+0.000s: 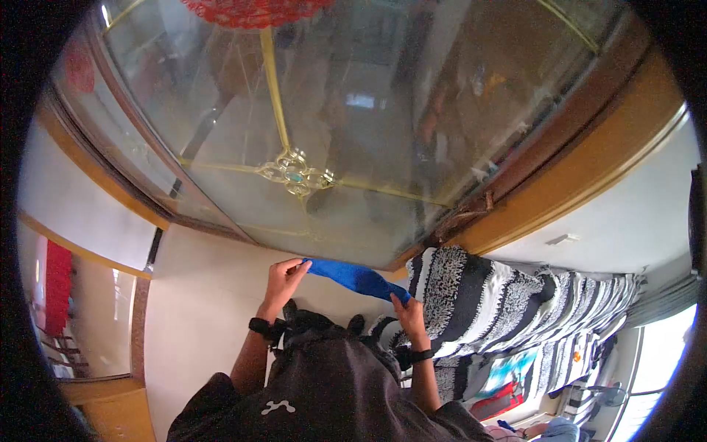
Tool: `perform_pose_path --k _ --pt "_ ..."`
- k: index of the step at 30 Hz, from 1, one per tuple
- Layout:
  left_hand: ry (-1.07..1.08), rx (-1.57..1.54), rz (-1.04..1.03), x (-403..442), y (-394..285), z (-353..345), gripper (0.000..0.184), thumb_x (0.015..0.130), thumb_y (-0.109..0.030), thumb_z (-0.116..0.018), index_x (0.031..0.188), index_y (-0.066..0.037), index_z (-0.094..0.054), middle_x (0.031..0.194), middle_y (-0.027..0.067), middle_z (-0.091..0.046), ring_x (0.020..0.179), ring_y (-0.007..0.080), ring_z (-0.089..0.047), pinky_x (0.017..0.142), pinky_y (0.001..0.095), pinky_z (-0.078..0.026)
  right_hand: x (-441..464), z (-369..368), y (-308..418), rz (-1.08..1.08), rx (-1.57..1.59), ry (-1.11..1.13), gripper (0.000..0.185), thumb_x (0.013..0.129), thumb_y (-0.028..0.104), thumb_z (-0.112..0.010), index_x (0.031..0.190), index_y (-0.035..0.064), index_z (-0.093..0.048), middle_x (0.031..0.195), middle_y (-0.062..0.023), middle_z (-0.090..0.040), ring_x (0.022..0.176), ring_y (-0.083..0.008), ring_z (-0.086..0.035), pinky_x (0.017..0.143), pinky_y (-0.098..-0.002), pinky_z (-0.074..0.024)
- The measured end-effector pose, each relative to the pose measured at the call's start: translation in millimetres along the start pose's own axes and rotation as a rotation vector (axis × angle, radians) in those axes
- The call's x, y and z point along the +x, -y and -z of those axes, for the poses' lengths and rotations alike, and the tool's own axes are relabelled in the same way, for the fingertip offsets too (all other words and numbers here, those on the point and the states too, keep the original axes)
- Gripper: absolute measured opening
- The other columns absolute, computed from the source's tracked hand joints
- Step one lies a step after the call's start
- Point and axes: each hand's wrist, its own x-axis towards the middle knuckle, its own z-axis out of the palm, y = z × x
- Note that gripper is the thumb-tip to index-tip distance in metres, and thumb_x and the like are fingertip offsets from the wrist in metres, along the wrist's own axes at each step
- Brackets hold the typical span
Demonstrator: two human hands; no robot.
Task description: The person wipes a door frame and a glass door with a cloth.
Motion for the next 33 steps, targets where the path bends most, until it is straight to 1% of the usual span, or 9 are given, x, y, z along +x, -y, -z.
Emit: perform_pose_path --k 3,7,12,14,20,26,27,31,33 --pt "-0.010 -0.090 0.134 10 7 30 0.027 0.091 -0.022 -0.067 0.083 0.003 -0.067 0.054 -0.0040 -0.045 0.051 0.0030 -0.037 0.045 0.0240 -0.029 3 -17 24 -0.183 0.145 0.076 0.027 0.093 0.022 -0.063 0.077 0.0006 -0.061 0.061 0.0011 -0.055 0.055 -0.0070 -0.050 0.051 -0.0261 -0.0412" --pt "0.066 -0.287 0.262 26 0 80 0.029 0.092 -0.026 -0.064 0.087 0.002 -0.068 0.055 0.0034 -0.062 0.048 0.0099 -0.059 0.040 0.0237 -0.039 21 -47 51 -0.198 0.163 0.172 0.032 0.094 0.023 -0.060 0.077 -0.0029 -0.066 0.065 -0.0072 -0.067 0.056 -0.0134 -0.063 0.050 -0.0275 -0.0491" --pt "0.464 -0.065 0.293 65 -3 148 0.031 0.093 -0.029 -0.061 0.086 0.001 -0.067 0.067 0.0083 -0.069 0.056 0.0114 -0.064 0.045 0.0228 -0.043 68 -66 133 -0.138 0.009 0.392 0.034 0.093 0.027 -0.063 0.075 -0.0016 -0.068 0.064 -0.0058 -0.068 0.054 -0.0107 -0.062 0.050 -0.0264 -0.0490" --pt "0.451 -0.012 0.239 84 -24 174 0.031 0.094 -0.029 -0.060 0.084 0.000 -0.066 0.072 0.0095 -0.070 0.059 0.0122 -0.065 0.046 0.0236 -0.045 95 -67 150 -0.013 0.026 0.413 0.030 0.091 0.024 -0.065 0.075 -0.0009 -0.067 0.064 -0.0057 -0.067 0.053 -0.0092 -0.060 0.050 -0.0254 -0.0480" --pt "-0.027 -0.394 -0.134 138 -117 213 0.024 0.096 -0.024 -0.058 0.093 -0.001 -0.064 0.081 0.0103 -0.071 0.068 0.0130 -0.067 0.053 0.0231 -0.047 163 -55 295 0.245 0.407 -0.124 0.024 0.094 0.020 -0.060 0.095 -0.0039 -0.066 0.081 -0.0098 -0.070 0.073 -0.0155 -0.065 0.066 -0.0309 -0.0525" --pt "-0.163 -0.449 -0.581 171 -152 180 0.034 0.098 -0.018 -0.052 0.128 -0.004 -0.051 0.132 0.0123 -0.056 0.107 0.0195 -0.061 0.081 0.0299 -0.049 182 -40 314 0.472 0.465 -0.487 0.028 0.098 0.020 -0.054 0.107 -0.0047 -0.063 0.101 -0.0084 -0.067 0.093 -0.0170 -0.064 0.087 -0.0361 -0.0505" --pt "-0.084 -0.421 -0.595 175 -153 170 0.043 0.097 -0.015 -0.050 0.138 -0.004 -0.042 0.141 0.0132 -0.046 0.120 0.0233 -0.053 0.097 0.0369 -0.042 177 -41 326 0.564 0.555 -0.468 0.028 0.098 0.015 -0.053 0.116 -0.0045 -0.059 0.110 -0.0102 -0.064 0.099 -0.0194 -0.062 0.092 -0.0375 -0.0486" --pt "-0.104 -0.336 -0.691 180 -179 112 0.051 0.096 -0.015 -0.049 0.143 0.000 -0.035 0.147 0.0163 -0.037 0.135 0.0298 -0.037 0.114 0.0430 -0.022 171 -13 303 0.502 0.546 -0.511 0.036 0.097 0.012 -0.054 0.129 -0.0048 -0.051 0.124 -0.0122 -0.057 0.115 -0.0218 -0.054 0.104 -0.0354 -0.0394" --pt "-0.098 -0.148 -0.776 177 -185 85 0.054 0.095 -0.016 -0.051 0.143 0.000 -0.034 0.147 0.0185 -0.037 0.135 0.0315 -0.036 0.114 0.0435 -0.022 173 5 282 0.522 0.557 -0.533 0.040 0.095 0.010 -0.056 0.131 -0.0041 -0.048 0.127 -0.0122 -0.054 0.118 -0.0221 -0.051 0.105 -0.0349 -0.0368"
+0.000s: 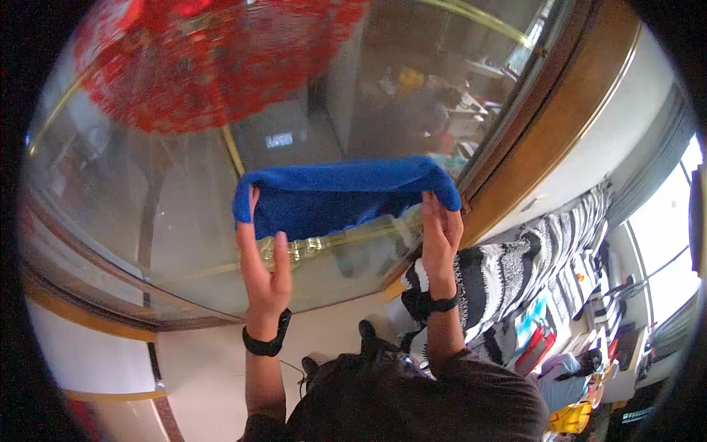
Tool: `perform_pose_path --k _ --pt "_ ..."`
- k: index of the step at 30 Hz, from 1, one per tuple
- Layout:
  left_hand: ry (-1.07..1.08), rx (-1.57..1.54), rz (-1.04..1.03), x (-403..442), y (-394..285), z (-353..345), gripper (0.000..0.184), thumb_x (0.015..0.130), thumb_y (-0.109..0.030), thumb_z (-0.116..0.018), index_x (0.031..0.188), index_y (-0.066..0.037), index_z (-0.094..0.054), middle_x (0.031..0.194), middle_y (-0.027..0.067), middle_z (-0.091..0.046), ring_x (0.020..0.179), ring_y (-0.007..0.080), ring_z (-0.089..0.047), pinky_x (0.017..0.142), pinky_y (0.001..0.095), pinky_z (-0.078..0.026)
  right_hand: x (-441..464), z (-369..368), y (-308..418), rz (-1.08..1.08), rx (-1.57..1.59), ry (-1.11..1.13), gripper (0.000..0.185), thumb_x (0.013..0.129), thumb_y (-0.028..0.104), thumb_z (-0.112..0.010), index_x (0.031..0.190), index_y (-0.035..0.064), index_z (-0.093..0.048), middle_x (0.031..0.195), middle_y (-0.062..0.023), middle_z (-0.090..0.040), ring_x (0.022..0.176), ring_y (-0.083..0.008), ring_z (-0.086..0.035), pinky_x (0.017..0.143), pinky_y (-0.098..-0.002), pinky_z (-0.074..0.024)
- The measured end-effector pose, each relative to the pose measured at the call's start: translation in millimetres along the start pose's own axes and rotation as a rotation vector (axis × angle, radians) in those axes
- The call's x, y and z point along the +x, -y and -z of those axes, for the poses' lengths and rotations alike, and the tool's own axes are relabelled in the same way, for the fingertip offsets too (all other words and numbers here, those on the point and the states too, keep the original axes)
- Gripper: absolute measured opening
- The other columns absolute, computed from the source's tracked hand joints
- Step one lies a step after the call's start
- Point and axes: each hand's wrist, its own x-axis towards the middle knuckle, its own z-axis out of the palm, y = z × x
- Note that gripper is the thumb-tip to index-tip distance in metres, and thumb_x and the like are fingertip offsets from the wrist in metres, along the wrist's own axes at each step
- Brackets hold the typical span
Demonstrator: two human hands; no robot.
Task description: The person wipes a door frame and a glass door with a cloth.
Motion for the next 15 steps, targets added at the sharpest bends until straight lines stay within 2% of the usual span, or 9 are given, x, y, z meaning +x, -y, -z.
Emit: perform_pose_path --k 2,3,5,7,9,10,11,13,15 --pt "0.076 0.275 -0.238 -1 0 -25 0.058 0.088 -0.011 -0.054 0.141 0.004 -0.035 0.140 0.0239 -0.043 0.128 0.0387 -0.040 0.108 0.0479 -0.024 27 6 6 0.234 -0.186 0.073 0.055 0.089 0.001 -0.063 0.139 -0.0013 -0.040 0.133 -0.0109 -0.049 0.119 -0.0209 -0.049 0.102 -0.0317 -0.0360" --pt "0.155 0.329 -0.298 10 -16 -34 0.062 0.085 -0.014 -0.059 0.140 0.005 -0.036 0.140 0.0240 -0.042 0.129 0.0394 -0.038 0.108 0.0500 -0.020 42 12 -1 0.241 -0.160 0.050 0.055 0.089 0.001 -0.063 0.139 -0.0013 -0.040 0.133 -0.0109 -0.049 0.119 -0.0209 -0.049 0.102 -0.0317 -0.0360" --pt "0.151 0.324 -0.302 16 -14 -66 0.067 0.084 -0.016 -0.060 0.141 0.006 -0.032 0.143 0.0266 -0.037 0.132 0.0406 -0.033 0.108 0.0515 -0.017 64 33 -14 0.320 -0.333 0.017 0.066 0.082 -0.003 -0.068 0.141 0.0001 -0.038 0.137 -0.0142 -0.048 0.126 -0.0243 -0.046 0.107 -0.0367 -0.0345" --pt "0.099 0.342 -0.307 35 -9 -106 0.070 0.085 -0.019 -0.060 0.142 0.007 -0.029 0.145 0.0276 -0.034 0.133 0.0414 -0.031 0.108 0.0521 -0.017 89 45 -5 0.195 -0.231 -0.009 0.068 0.080 0.000 -0.071 0.140 -0.0006 -0.038 0.136 -0.0151 -0.047 0.126 -0.0257 -0.046 0.107 -0.0379 -0.0335" --pt "0.030 0.341 -0.311 50 -5 -139 0.073 0.085 -0.021 -0.060 0.143 0.007 -0.026 0.146 0.0286 -0.030 0.134 0.0421 -0.029 0.108 0.0527 -0.017 115 57 -2 0.319 -0.305 -0.024 0.066 0.082 0.004 -0.071 0.138 -0.0028 -0.038 0.136 -0.0163 -0.047 0.127 -0.0290 -0.044 0.108 -0.0392 -0.0307" --pt "0.054 0.414 -0.312 56 -3 -153 0.076 0.086 -0.025 -0.059 0.144 0.007 -0.024 0.147 0.0287 -0.028 0.135 0.0427 -0.027 0.108 0.0534 -0.015 129 60 -3 0.413 -0.427 -0.069 0.062 0.081 0.006 -0.069 0.135 -0.0049 -0.040 0.134 -0.0215 -0.048 0.127 -0.0381 -0.041 0.109 -0.0466 -0.0258" --pt "0.069 0.488 -0.321 64 0 -164 0.079 0.087 -0.029 -0.058 0.146 0.007 -0.021 0.149 0.0289 -0.025 0.136 0.0434 -0.024 0.109 0.0540 -0.014 138 63 -10 0.419 -0.424 -0.082 0.062 0.081 0.006 -0.069 0.135 -0.0049 -0.040 0.134 -0.0215 -0.048 0.127 -0.0381 -0.041 0.109 -0.0466 -0.0258" --pt "-0.002 0.618 -0.453 69 23 -190 0.082 0.087 -0.037 -0.057 0.146 0.007 -0.020 0.151 0.0275 -0.023 0.139 0.0438 -0.018 0.110 0.0556 -0.009 158 65 -29 0.706 -0.627 -0.145 0.062 0.079 0.008 -0.068 0.134 -0.0054 -0.042 0.132 -0.0268 -0.047 0.126 -0.0470 -0.039 0.109 -0.0550 -0.0200" --pt "-0.117 0.852 -0.528 68 32 -202 0.082 0.089 -0.038 -0.056 0.148 0.005 -0.018 0.153 0.0237 -0.020 0.143 0.0405 -0.012 0.111 0.0543 -0.004 163 65 -41 0.723 -0.674 -0.142 0.066 0.076 0.010 -0.068 0.134 -0.0043 -0.042 0.134 -0.0302 -0.044 0.125 -0.0497 -0.039 0.106 -0.0605 -0.0189"
